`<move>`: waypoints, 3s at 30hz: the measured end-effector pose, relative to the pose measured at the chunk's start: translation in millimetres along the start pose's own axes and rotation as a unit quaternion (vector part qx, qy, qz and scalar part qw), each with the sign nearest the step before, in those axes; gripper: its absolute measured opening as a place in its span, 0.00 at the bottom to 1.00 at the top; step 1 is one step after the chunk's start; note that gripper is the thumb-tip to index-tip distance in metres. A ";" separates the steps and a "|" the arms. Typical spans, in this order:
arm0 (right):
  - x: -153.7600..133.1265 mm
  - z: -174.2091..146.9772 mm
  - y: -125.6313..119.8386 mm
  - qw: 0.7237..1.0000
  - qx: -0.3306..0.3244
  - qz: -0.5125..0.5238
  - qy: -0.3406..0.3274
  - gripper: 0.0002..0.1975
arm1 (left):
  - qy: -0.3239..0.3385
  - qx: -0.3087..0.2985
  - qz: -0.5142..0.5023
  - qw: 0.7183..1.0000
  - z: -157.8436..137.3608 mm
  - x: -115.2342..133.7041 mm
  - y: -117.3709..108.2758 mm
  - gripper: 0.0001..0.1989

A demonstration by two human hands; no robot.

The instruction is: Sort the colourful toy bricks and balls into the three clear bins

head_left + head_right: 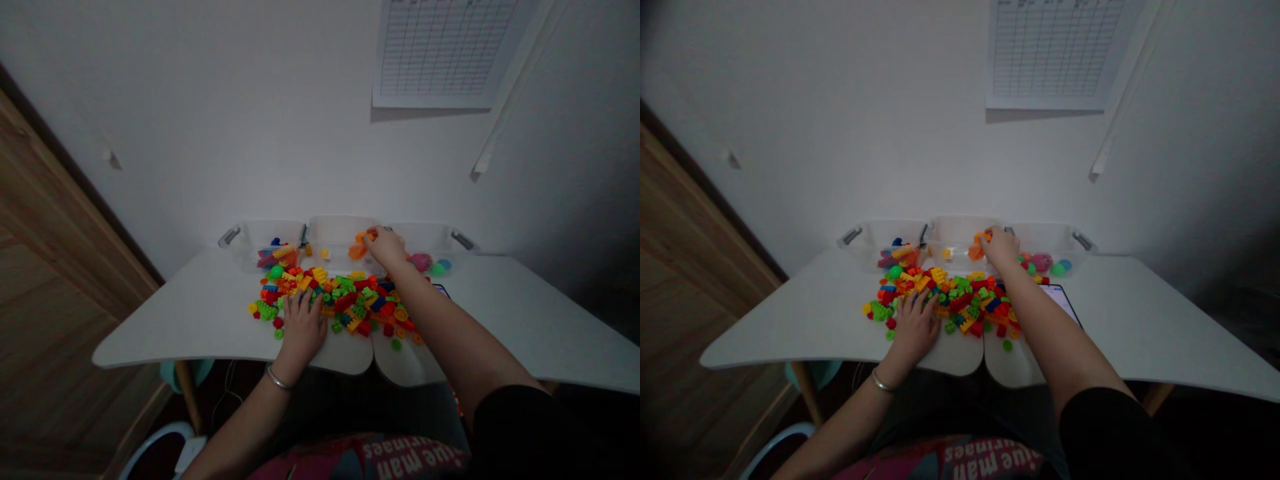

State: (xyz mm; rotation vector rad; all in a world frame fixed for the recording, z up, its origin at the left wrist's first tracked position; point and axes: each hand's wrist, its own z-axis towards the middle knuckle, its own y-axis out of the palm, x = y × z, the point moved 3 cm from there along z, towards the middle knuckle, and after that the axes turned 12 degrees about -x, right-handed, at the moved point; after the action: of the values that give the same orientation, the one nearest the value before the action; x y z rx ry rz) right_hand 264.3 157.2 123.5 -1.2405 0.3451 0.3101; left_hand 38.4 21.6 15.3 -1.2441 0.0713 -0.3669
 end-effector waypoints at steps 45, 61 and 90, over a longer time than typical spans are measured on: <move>-18.0 -141.3 63.8 0.978 -0.062 -0.001 -0.200 0.11 | 0.014 0.006 -0.004 1.000 0.2 0.5 -1.8 0.23; -12.0 -136.2 61.7 0.979 -0.014 0.042 -0.198 0.06 | 0.009 0.007 0.008 1.000 0.6 -1.2 0.4 0.23; -9.7 -175.3 65.8 0.908 0.104 0.043 -0.403 0.06 | 0.145 0.011 -0.121 0.982 6.9 5.7 -15.7 0.05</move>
State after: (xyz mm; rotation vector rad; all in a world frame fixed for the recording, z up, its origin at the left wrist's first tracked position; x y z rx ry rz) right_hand 213.1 8.8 20.8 -0.7963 -0.2812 0.8062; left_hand 41.8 21.8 33.0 -1.1721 0.1665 -0.7581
